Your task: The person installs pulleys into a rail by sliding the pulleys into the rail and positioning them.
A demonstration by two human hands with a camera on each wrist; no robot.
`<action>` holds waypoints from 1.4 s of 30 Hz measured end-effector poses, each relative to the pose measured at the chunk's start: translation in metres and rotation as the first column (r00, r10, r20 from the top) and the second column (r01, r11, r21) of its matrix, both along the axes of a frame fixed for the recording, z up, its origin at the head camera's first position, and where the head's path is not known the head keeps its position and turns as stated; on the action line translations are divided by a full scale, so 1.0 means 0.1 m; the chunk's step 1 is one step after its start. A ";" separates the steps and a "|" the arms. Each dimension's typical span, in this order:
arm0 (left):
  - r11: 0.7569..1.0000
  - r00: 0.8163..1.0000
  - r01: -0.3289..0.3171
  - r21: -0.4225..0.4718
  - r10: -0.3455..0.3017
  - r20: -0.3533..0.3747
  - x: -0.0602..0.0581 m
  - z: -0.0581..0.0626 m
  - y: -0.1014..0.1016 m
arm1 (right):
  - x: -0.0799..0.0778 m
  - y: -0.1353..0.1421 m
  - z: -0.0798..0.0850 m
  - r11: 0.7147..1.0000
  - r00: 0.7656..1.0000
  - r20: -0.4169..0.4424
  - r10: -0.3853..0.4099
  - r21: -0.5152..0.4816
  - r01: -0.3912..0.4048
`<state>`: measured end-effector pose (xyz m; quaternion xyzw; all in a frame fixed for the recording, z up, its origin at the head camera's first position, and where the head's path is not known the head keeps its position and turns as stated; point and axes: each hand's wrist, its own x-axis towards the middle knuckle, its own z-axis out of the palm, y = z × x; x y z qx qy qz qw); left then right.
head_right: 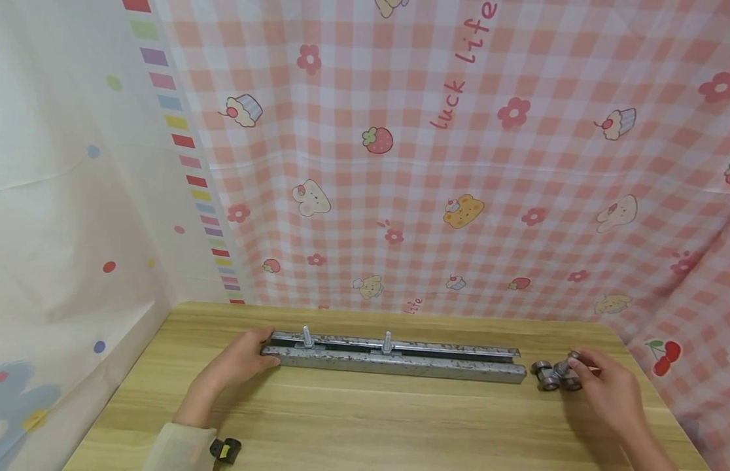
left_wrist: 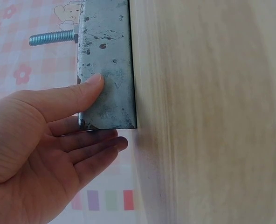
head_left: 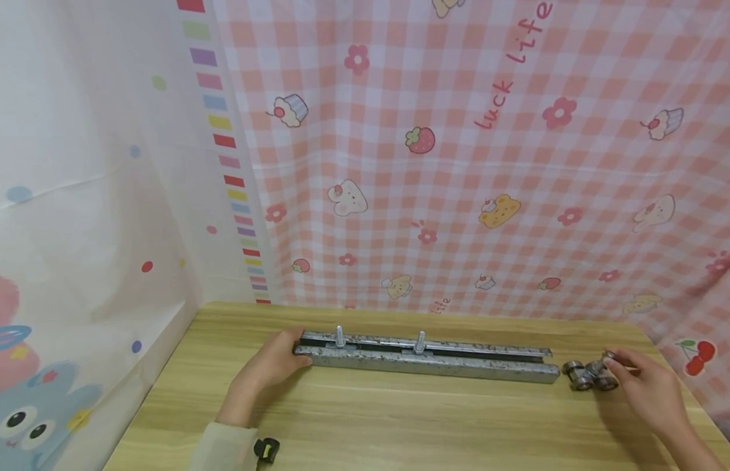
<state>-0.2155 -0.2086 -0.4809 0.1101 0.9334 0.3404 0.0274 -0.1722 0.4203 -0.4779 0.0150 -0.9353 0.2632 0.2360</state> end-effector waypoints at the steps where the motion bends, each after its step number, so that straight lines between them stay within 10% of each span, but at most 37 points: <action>1: 1.000 1.000 -0.001 -0.001 0.001 0.003 0.00 0.00 0.00 | -0.01 -0.01 0.00 1.000 1.000 -0.009 -0.006 -0.007 0.006; 42: 1.000 1.000 -0.023 0.020 0.023 0.015 0.01 0.01 0.02 | -0.09 -0.34 -0.04 0.995 1.000 -0.007 -0.023 -0.101 0.022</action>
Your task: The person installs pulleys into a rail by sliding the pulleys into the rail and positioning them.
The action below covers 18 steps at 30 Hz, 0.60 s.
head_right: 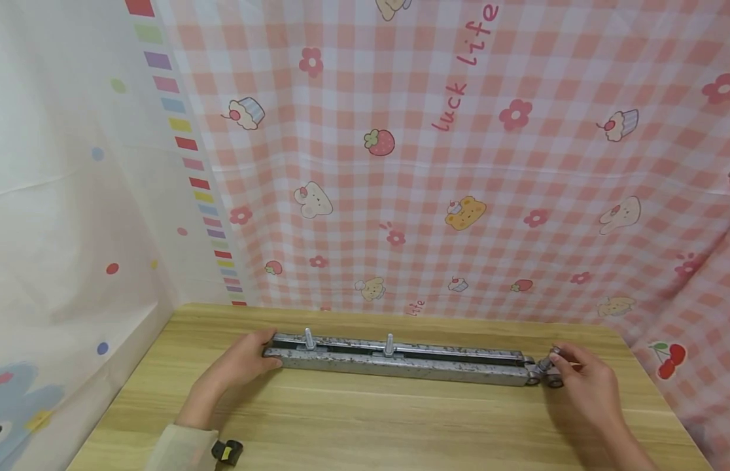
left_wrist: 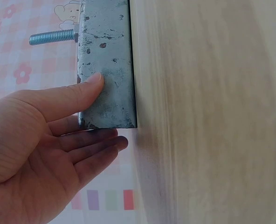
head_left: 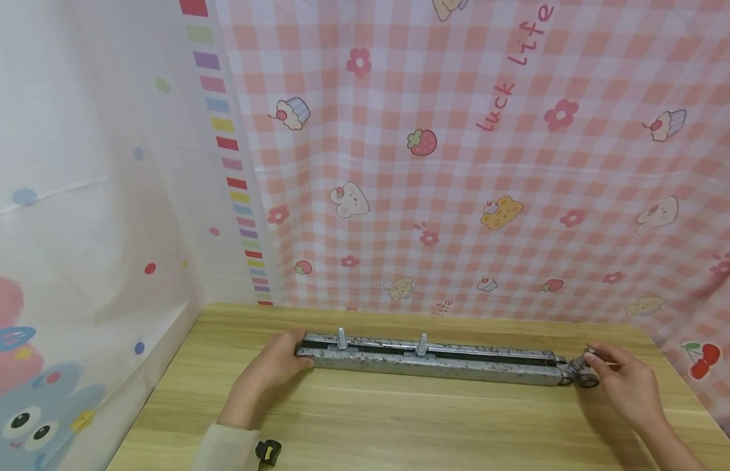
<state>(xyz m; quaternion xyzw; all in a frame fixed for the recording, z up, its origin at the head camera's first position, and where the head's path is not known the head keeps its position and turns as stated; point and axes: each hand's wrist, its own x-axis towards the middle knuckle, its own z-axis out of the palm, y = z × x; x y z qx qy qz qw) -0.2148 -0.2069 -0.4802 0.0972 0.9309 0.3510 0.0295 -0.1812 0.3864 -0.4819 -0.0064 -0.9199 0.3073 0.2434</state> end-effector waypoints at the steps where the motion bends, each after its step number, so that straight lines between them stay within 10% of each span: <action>1: 1.000 1.000 0.002 -0.003 -0.002 -0.003 0.00 0.00 0.00 | 0.00 0.00 0.00 1.000 1.000 0.004 0.000 0.001 -0.001; 18: 1.000 1.000 -0.005 0.003 0.005 -0.002 0.00 0.00 0.00 | -0.03 -0.05 0.00 0.999 0.998 -0.035 0.043 0.006 -0.043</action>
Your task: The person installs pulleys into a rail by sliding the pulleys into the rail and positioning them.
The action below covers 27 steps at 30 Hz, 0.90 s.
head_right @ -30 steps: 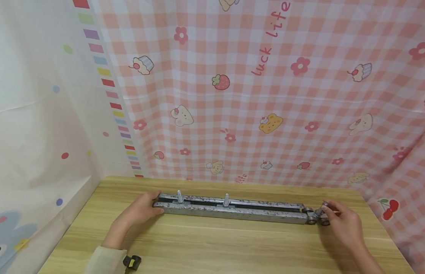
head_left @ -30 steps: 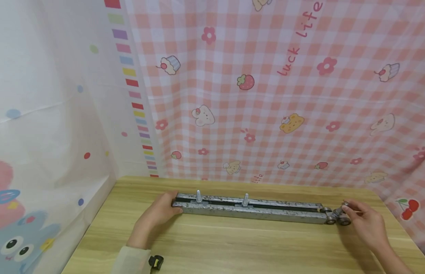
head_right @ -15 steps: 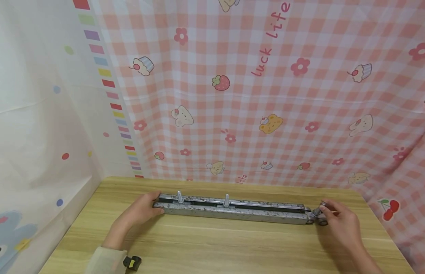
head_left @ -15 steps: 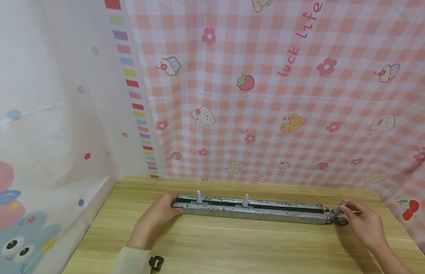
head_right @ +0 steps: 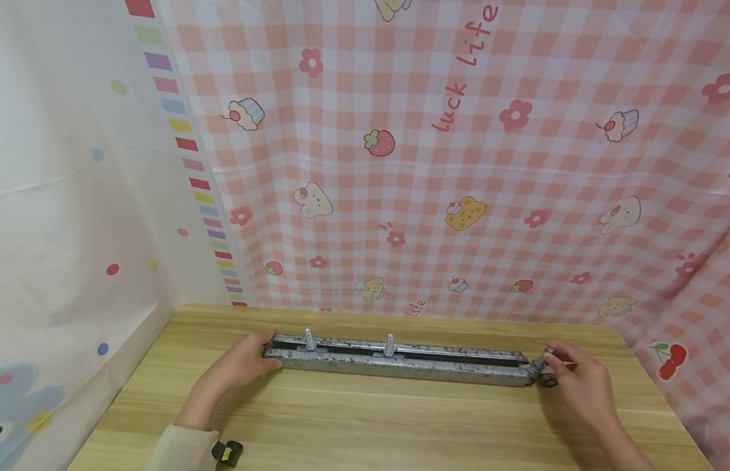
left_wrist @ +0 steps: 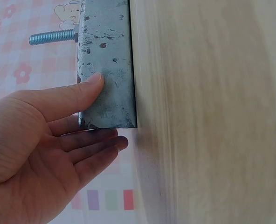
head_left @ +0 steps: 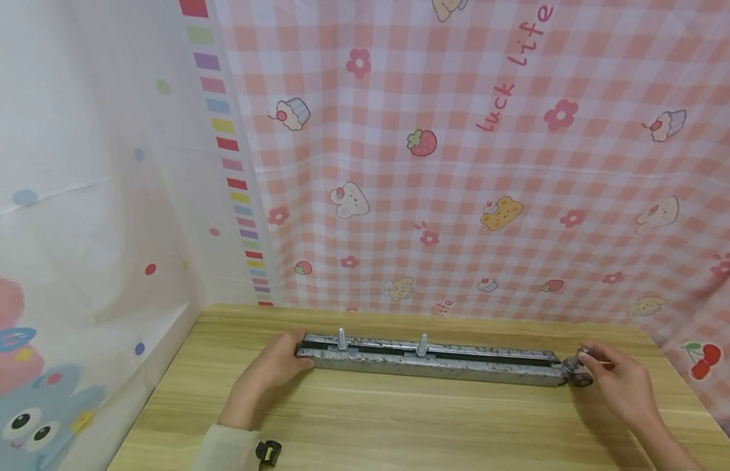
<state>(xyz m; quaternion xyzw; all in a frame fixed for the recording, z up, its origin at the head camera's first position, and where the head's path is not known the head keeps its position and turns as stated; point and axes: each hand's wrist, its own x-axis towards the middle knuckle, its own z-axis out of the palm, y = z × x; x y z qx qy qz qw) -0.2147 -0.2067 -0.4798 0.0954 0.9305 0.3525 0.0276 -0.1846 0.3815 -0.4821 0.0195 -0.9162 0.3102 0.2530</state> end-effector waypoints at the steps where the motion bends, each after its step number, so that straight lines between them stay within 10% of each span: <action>1: 1.000 1.000 0.001 0.000 -0.001 0.000 0.00 0.00 0.00 | 0.00 0.00 0.00 1.000 1.000 -0.003 0.003 -0.001 -0.003; 27: 1.000 1.000 0.001 0.016 -0.001 0.024 0.00 -0.01 0.00 | 0.00 -0.17 0.01 0.999 0.999 0.006 0.038 -0.004 -0.038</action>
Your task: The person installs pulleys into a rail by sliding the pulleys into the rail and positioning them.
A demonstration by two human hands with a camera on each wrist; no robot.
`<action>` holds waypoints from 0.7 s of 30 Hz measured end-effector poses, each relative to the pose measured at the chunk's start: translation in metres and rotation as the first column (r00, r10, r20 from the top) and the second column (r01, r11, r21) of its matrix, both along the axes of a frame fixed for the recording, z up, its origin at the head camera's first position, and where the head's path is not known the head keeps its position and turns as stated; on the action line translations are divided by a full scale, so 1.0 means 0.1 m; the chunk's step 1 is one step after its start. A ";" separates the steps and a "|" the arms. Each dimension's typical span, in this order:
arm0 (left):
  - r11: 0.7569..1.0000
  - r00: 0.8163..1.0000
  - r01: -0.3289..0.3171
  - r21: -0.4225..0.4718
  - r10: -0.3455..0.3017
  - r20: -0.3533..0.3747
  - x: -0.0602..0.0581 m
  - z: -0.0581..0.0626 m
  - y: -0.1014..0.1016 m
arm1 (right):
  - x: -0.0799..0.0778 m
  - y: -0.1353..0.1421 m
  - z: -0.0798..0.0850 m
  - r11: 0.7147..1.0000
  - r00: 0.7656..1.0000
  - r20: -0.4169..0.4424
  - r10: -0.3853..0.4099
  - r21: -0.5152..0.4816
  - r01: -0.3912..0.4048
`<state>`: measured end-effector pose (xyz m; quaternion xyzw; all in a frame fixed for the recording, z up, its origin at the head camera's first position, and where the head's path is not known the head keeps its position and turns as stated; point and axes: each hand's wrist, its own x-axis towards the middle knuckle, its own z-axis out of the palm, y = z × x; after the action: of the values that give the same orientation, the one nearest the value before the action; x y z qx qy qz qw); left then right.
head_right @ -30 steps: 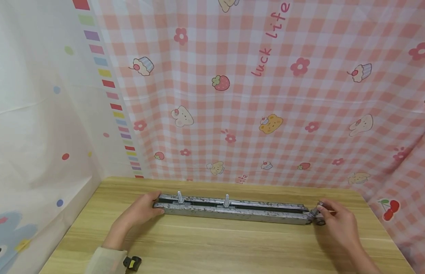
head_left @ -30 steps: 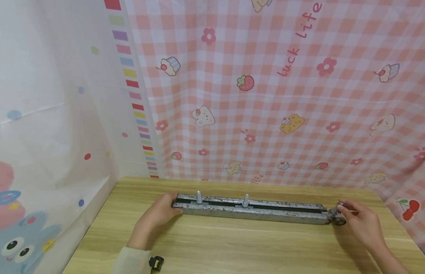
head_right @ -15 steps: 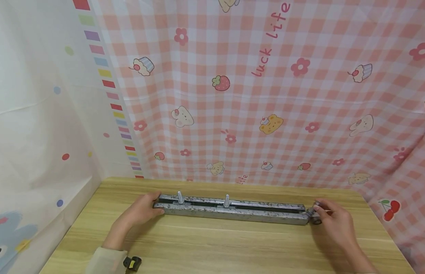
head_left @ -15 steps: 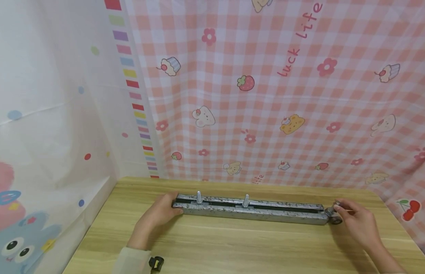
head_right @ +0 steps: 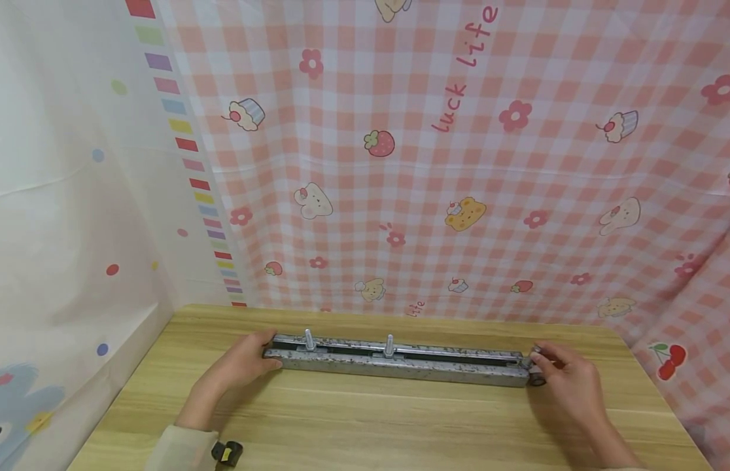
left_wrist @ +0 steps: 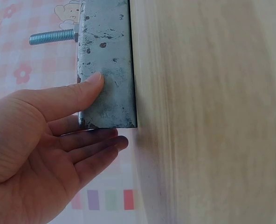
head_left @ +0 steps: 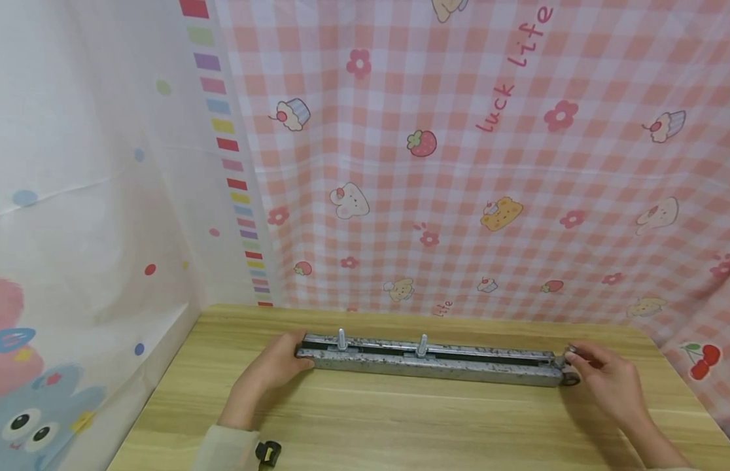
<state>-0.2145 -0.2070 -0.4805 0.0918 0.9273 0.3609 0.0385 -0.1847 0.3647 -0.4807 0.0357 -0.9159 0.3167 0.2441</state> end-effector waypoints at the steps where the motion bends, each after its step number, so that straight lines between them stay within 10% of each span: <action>1: 1.000 1.000 0.003 -0.003 -0.003 -0.004 0.00 0.00 0.00 | 0.00 -0.01 0.00 1.000 1.000 -0.007 0.000 0.003 0.000; 21: 1.000 1.000 0.012 -0.019 -0.012 -0.011 0.02 0.02 0.00 | -0.05 -0.11 -0.02 0.998 0.996 -0.078 0.048 0.031 -0.045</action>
<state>-0.2121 -0.2069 -0.4783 0.0989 0.9303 0.3514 0.0363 -0.1898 0.3538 -0.4823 0.0730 -0.9089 0.3075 0.2720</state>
